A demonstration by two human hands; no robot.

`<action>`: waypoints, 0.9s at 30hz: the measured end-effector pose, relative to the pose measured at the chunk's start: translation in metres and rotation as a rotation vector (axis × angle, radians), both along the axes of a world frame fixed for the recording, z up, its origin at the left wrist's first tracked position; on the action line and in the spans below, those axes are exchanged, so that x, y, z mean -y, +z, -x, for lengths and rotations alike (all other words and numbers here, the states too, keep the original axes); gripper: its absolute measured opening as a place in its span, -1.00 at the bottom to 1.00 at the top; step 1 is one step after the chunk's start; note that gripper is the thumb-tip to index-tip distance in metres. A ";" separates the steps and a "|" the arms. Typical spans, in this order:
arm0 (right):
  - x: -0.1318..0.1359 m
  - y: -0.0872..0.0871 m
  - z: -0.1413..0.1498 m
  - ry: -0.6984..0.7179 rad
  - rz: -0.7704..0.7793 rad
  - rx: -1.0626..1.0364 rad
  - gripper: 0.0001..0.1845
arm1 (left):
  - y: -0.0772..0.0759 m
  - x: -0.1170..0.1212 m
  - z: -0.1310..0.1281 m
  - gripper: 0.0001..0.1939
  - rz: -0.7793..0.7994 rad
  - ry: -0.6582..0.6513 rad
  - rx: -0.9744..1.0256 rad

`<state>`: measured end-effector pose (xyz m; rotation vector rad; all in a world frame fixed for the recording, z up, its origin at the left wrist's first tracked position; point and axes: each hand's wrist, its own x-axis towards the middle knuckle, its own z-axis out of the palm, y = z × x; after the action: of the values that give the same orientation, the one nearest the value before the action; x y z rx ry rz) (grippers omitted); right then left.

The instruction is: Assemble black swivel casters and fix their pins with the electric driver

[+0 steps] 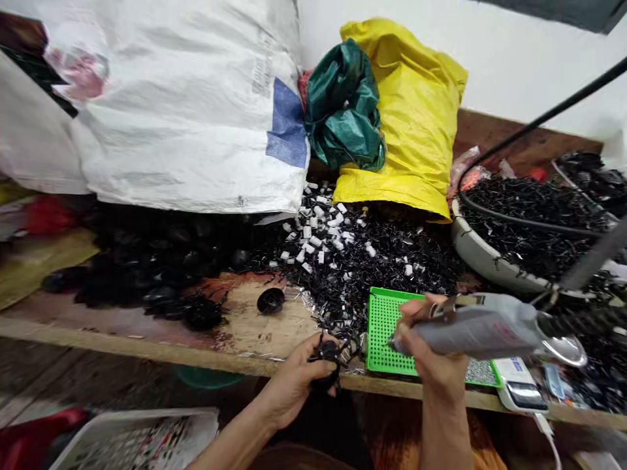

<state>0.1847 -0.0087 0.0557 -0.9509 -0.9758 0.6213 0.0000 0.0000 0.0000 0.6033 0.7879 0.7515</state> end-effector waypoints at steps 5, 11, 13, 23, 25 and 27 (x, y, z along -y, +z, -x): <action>-0.021 -0.014 -0.043 -0.513 -0.087 0.056 -0.51 | -0.005 -0.004 -0.006 -0.75 0.041 0.090 -0.022; -0.023 -0.032 -0.059 -0.503 -0.068 0.074 -0.49 | -0.005 -0.004 -0.014 -0.76 0.041 0.112 -0.020; -0.021 -0.035 -0.058 -0.501 -0.043 0.090 -0.50 | -0.005 -0.003 -0.016 -0.77 0.034 0.104 -0.021; -0.019 -0.038 -0.059 -0.471 -0.050 0.079 -0.47 | -0.008 0.002 -0.020 -0.77 0.051 0.101 0.021; -0.019 -0.036 -0.059 -0.469 -0.057 0.064 -0.48 | -0.008 0.002 -0.021 -0.76 0.077 0.109 0.040; -0.017 -0.031 -0.059 -0.461 -0.073 0.047 -0.47 | -0.008 0.002 -0.021 -0.77 0.102 0.118 0.046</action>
<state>0.2434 0.0088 0.0248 -1.0837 -0.7771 0.1752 0.0206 -0.0018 -0.0077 0.4493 0.8192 0.8258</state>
